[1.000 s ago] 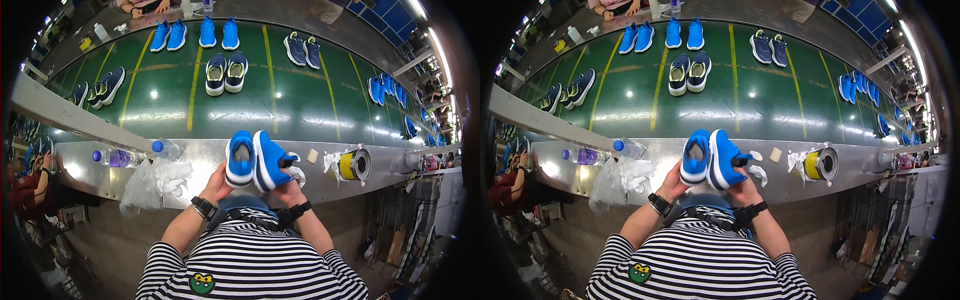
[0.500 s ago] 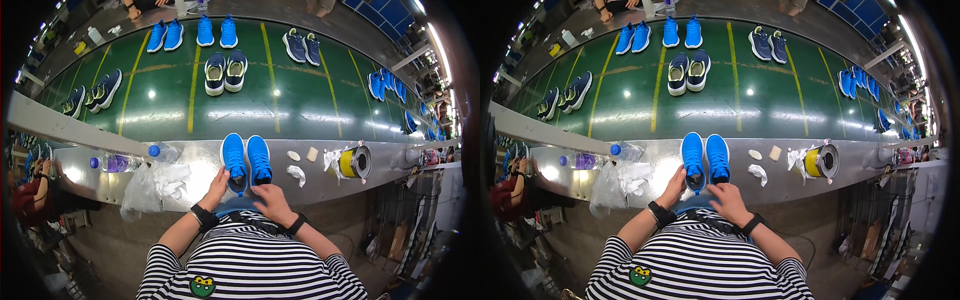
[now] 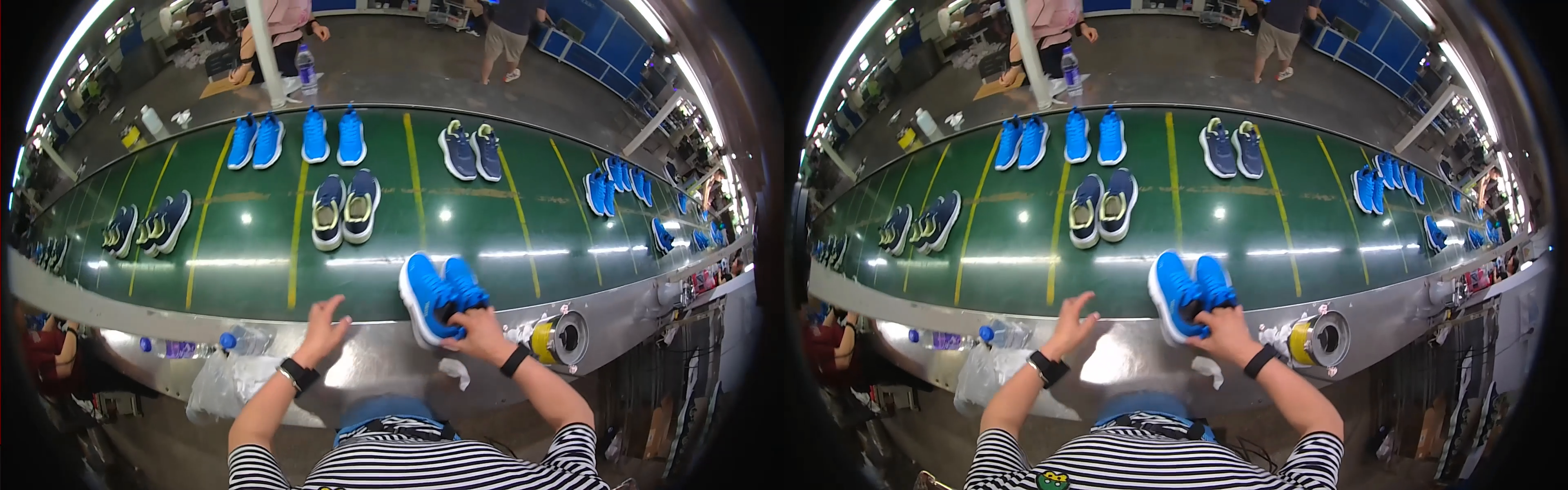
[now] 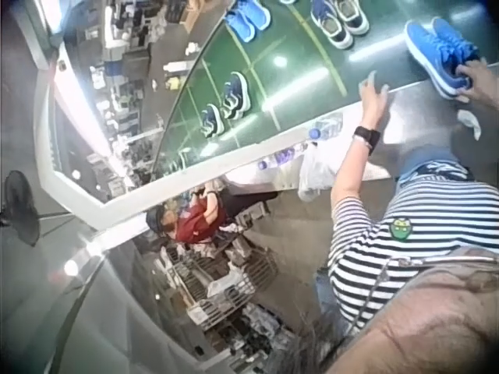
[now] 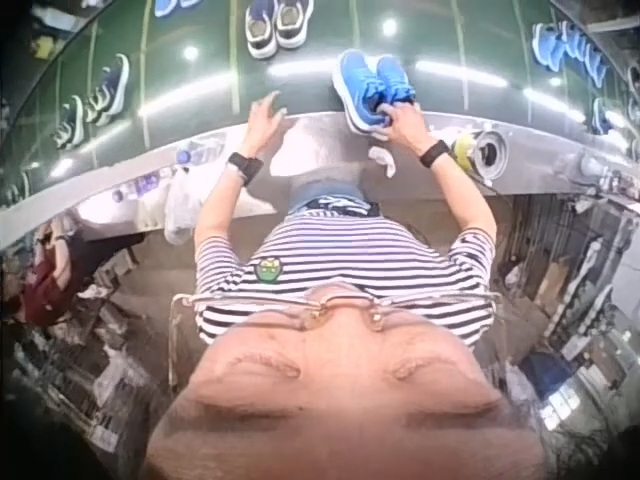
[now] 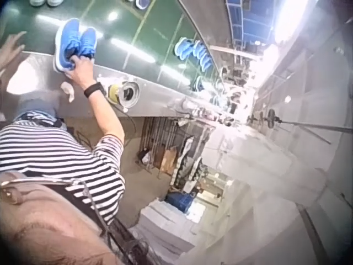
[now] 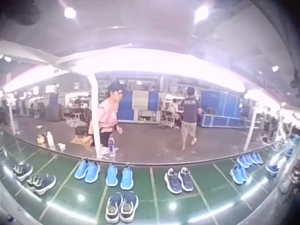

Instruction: Inspecting and cleaning shoes on a manufacturing conveyor line.

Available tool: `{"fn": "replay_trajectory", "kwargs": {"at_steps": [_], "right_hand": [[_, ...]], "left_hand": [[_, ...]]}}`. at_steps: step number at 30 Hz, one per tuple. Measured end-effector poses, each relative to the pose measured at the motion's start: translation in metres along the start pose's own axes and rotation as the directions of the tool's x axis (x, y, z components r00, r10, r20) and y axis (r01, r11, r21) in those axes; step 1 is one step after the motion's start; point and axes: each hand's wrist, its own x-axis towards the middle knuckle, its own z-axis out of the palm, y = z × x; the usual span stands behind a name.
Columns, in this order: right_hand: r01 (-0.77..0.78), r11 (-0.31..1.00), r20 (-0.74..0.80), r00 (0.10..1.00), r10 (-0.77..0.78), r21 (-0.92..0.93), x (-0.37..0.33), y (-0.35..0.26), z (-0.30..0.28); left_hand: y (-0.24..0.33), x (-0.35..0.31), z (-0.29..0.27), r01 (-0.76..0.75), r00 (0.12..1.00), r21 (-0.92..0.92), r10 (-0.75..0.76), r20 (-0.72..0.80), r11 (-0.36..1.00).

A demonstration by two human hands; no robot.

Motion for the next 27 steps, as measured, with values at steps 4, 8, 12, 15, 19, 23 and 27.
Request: {"fn": "replay_trajectory", "kwargs": {"at_steps": [4,8,12,15,19,23,27], "right_hand": [[-0.146,0.974,-0.094,0.987,0.132,-0.173,0.04,0.105,-0.024],[-0.351,0.902,0.03,0.929,0.369,-0.25,0.066,0.193,-0.03],[-0.575,0.788,0.156,0.776,0.611,-0.222,0.074,0.216,-0.015],[-0.523,0.838,-0.013,0.849,0.528,-0.157,0.066,0.207,-0.012],[-0.509,0.861,-0.317,0.815,0.485,0.009,0.06,0.165,-0.012],[-0.173,0.897,-0.288,0.908,0.305,0.406,0.03,0.082,0.01],[-0.185,0.58,0.114,0.981,0.158,0.793,0.002,-0.04,0.056]], "left_hand": [[0.005,0.096,-0.018,-0.02,0.999,0.436,0.035,-0.025,0.9],[0.006,0.177,-0.009,0.028,0.995,0.651,-0.082,0.052,0.758],[-0.003,0.231,-0.008,0.163,0.895,0.666,-0.394,0.211,0.728],[-0.017,0.243,-0.011,0.134,0.912,0.668,-0.354,0.205,0.732],[-0.002,0.205,-0.016,-0.048,0.971,0.699,-0.132,0.201,0.713],[0.012,0.088,-0.027,-0.333,0.942,0.634,0.279,0.188,0.698],[0.043,-0.041,-0.042,-0.29,0.957,0.583,0.213,0.198,0.759]]}}
